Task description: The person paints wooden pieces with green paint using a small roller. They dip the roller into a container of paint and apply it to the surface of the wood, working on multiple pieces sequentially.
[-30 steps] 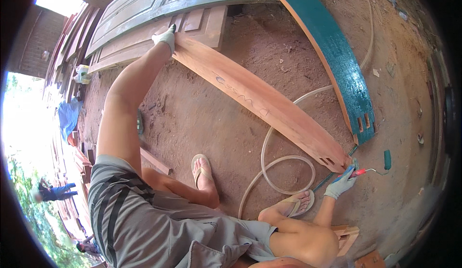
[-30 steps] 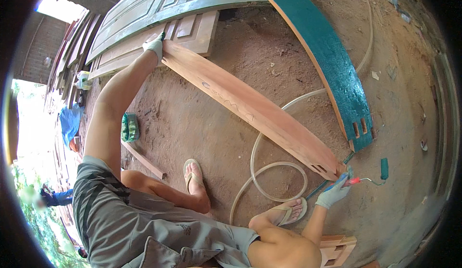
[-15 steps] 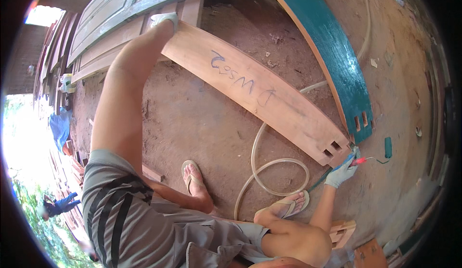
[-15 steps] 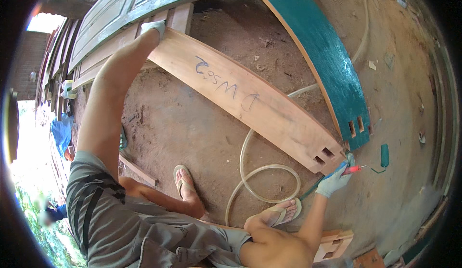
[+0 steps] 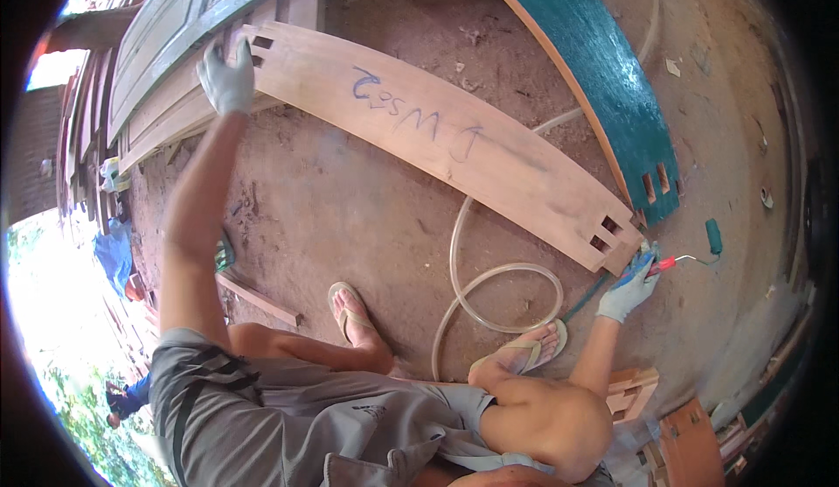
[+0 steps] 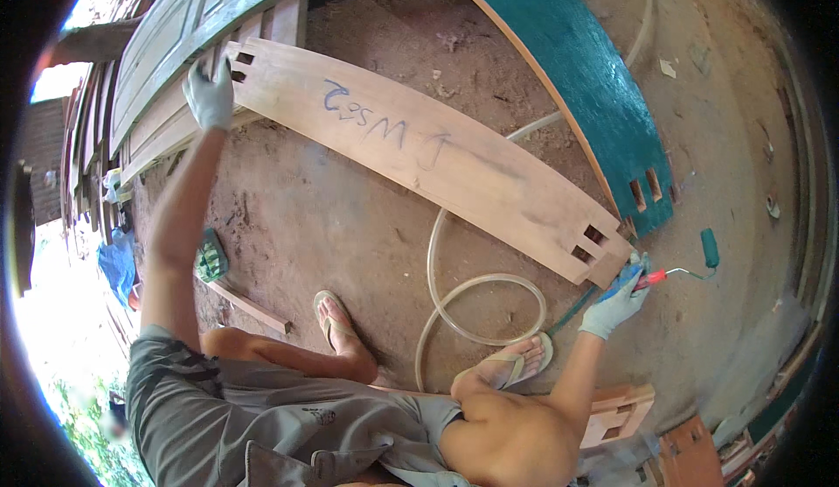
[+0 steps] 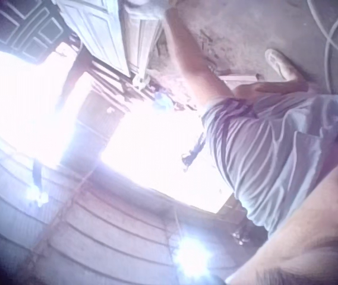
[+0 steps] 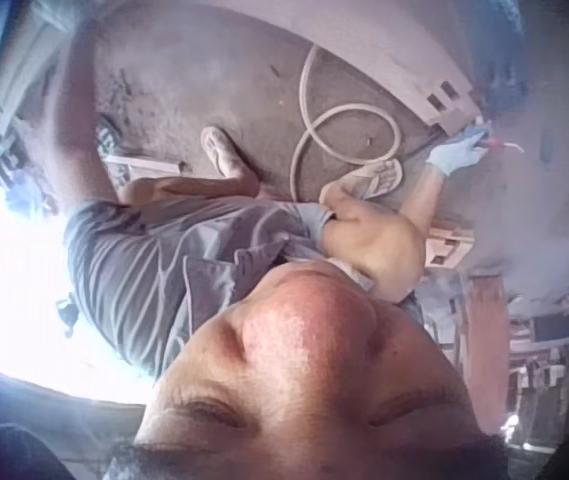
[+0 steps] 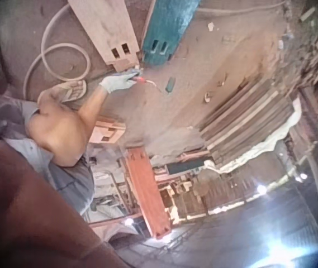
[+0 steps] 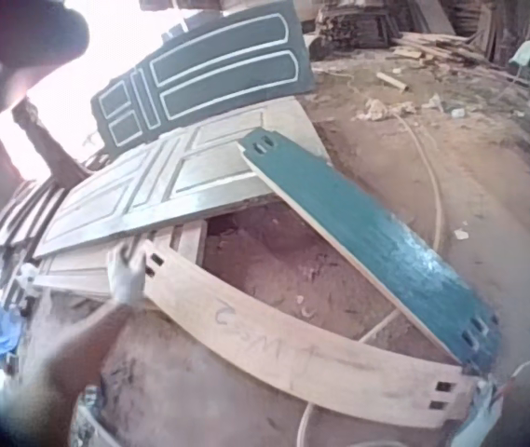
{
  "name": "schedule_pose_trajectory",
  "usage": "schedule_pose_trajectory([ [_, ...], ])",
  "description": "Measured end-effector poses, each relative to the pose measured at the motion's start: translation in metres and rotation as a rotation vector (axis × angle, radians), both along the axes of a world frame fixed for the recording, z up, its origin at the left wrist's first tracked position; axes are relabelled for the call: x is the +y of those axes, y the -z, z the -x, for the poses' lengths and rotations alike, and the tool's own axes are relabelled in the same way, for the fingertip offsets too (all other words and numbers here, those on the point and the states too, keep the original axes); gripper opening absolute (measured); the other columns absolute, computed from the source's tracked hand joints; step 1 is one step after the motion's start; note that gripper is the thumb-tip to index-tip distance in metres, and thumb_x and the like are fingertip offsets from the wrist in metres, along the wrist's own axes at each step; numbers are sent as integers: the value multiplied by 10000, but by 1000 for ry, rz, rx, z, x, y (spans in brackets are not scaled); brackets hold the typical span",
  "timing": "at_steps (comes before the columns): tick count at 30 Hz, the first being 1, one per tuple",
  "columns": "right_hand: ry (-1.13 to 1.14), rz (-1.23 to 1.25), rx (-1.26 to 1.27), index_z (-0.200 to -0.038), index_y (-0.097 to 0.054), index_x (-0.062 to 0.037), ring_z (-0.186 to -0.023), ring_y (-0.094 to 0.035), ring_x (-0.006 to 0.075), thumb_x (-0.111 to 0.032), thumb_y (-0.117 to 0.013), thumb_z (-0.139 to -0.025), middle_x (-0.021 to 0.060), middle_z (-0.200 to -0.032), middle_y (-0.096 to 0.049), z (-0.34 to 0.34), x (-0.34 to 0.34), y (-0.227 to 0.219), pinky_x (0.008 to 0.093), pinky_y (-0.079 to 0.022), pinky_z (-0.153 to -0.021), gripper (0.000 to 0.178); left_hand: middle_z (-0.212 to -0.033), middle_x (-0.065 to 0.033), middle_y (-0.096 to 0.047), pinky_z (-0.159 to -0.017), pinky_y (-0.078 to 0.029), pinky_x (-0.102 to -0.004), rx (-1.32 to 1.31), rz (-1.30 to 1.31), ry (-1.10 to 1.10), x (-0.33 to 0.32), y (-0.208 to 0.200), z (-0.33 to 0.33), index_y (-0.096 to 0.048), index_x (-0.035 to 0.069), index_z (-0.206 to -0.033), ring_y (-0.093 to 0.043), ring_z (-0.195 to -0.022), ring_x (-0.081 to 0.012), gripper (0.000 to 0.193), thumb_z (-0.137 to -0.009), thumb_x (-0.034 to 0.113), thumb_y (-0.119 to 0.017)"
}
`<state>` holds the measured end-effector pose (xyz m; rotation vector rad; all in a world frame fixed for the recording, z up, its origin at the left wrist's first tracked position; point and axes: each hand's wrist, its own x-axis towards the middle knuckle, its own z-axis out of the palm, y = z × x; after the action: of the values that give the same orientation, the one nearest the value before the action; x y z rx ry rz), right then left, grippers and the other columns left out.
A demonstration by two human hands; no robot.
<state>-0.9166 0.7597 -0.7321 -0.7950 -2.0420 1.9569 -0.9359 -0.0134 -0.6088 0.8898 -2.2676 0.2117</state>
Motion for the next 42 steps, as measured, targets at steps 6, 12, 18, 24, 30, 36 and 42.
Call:
schedule_pose_trajectory([
  [6,-2,-22,-7,-1590,-531,35,-1436,-603,271,-270,-572,-1182,177,-1591,-601,10,17,18,428,-464,-1216,511,-1154,-121,-728,-816,-630,-563,463,-1869,-64,195,86,-54,-533,69,-1502,-728,-925,-295,906,-917,699,-818],
  [12,28,139,-61,-1572,-580,-23,-1436,-603,279,-303,-571,-1173,174,-1609,-586,7,11,17,416,-467,-1209,487,-1540,-140,-635,-1135,-558,-580,763,-2150,361,235,96,-42,-493,79,-1589,-667,-1355,-326,707,-1048,438,-774],
  [18,32,218,-184,-1584,-565,-80,-1326,-657,301,-393,-599,-1149,183,-1547,-622,-50,27,18,461,-516,-1120,537,-1502,-155,-656,-1043,-610,-560,290,-2205,234,199,77,-68,-507,32,-1573,-705,-1280,-330,806,-1034,578,-752],
  [24,-165,73,-175,-1575,-558,-68,-1098,-717,280,-408,-625,-1132,157,-1282,-731,-72,87,-36,440,-574,-978,563,-872,-205,-792,-827,-618,-463,-645,-413,373,37,11,-74,-845,64,-1023,-790,-843,-383,549,-1105,551,-607],
  [30,-258,-40,-233,-1543,-575,-14,-1004,-723,255,-346,-627,-1141,121,-1153,-725,-103,125,-98,396,-607,-894,523,-1622,-240,-535,-1236,-373,-603,-343,-24,277,-79,-23,40,-531,47,-1582,-443,-1536,-483,721,-1044,514,-644],
  [36,-256,-53,-220,-1526,-579,14,-1030,-725,259,-322,-608,-1154,126,-1183,-727,-132,139,-122,407,-603,-923,502,-1573,-322,-514,-1243,-220,-794,-529,319,726,114,85,22,-723,185,-1405,-352,-1540,-637,430,-1037,400,-666],
  [42,-105,-48,-137,-1508,-576,16,-1052,-735,249,-306,-612,-1146,112,-1194,-722,-123,112,-116,387,-604,-926,485,-1478,-223,-601,-1307,-297,-608,-464,-1156,2017,448,107,-114,-608,40,-1478,-525,-1438,-411,669,-959,451,-700],
])
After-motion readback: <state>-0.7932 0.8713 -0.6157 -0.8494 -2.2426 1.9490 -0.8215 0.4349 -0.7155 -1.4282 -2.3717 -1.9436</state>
